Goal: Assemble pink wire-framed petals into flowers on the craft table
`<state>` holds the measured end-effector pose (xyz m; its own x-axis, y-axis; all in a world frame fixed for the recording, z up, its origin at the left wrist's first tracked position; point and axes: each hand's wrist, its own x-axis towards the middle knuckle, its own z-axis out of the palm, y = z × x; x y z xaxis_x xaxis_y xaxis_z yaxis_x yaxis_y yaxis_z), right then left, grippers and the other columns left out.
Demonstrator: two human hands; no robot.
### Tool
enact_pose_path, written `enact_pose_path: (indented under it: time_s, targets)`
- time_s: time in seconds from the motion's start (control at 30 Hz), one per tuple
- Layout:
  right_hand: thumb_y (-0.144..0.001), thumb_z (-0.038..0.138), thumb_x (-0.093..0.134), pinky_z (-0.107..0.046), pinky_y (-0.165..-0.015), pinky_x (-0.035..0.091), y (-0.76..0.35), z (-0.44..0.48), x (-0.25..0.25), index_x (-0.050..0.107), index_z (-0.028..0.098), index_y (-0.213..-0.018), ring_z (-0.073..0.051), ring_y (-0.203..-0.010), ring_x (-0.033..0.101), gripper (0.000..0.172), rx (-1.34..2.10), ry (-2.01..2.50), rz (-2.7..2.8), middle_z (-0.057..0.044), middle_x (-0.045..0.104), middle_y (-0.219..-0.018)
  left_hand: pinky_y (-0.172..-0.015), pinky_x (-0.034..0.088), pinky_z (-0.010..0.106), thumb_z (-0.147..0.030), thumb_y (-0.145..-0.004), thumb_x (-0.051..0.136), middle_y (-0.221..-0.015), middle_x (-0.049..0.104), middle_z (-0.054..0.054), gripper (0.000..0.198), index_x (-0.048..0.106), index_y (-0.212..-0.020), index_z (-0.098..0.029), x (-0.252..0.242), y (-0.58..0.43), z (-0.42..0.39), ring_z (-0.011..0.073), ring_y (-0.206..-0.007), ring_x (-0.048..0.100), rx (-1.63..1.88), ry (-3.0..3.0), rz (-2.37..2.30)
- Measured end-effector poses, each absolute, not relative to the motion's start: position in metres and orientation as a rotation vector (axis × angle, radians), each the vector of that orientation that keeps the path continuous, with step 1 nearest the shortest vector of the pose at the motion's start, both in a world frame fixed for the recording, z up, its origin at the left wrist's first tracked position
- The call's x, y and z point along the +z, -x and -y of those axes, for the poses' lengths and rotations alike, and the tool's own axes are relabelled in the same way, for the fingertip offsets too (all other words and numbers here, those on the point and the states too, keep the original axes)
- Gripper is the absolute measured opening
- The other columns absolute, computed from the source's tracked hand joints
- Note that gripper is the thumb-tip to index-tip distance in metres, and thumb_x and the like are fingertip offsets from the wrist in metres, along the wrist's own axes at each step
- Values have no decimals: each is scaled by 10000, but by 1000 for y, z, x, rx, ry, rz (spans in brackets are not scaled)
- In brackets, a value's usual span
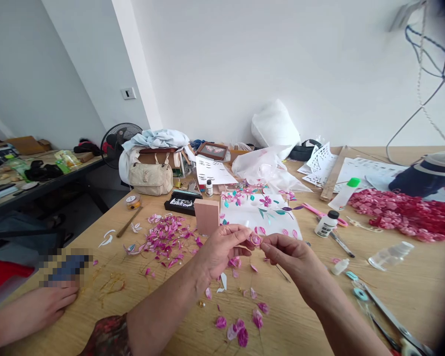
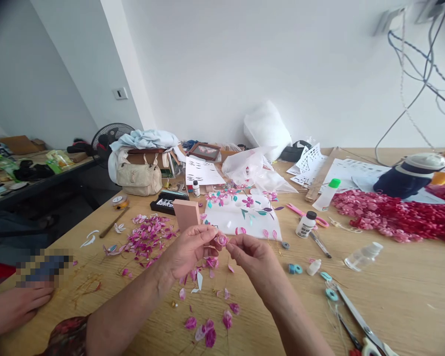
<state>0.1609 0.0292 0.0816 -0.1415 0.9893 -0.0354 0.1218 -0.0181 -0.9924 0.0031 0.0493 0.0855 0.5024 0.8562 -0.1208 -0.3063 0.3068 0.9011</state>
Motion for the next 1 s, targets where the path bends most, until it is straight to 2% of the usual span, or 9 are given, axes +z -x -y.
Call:
enact_pose_path:
  time_s: [0.27,0.43,0.73,1.0]
  targets:
    - [-700,393,597,-219,-505,306,-166,-31,83,585,187,-638,-115,-549,376,215,1242,1228,1404,27,476,-569,-619,376,207,-344,-714,600,-786,562,45,228,614,-795,-131,88,-6,-46,98,-697,501,922,-994,-687]
    - [-713,390,577,-221,-497,313,-167,-29,85,605,183,-671,-123,-554,402,213,1153,1275,1463,18,505,-578,-619,378,223,-341,-686,622,-749,573,42,235,624,-772,-123,89,-6,-48,98,-673,495,918,-1072,-777]
    - [-748,397,521,-241,-477,250,-168,-30,77,562,178,-671,-117,-530,347,236,1039,1365,1558,42,400,-552,-572,384,231,-307,-632,663,-646,532,-4,201,615,-724,-134,90,-7,-48,74,-562,471,884,-1086,-821]
    - [-745,410,532,-236,-505,289,-169,-29,79,583,176,-675,-124,-557,382,250,1091,1309,1558,28,457,-577,-551,389,222,-292,-641,653,-697,547,8,191,592,-737,-138,87,-7,-48,78,-570,491,865,-1031,-798]
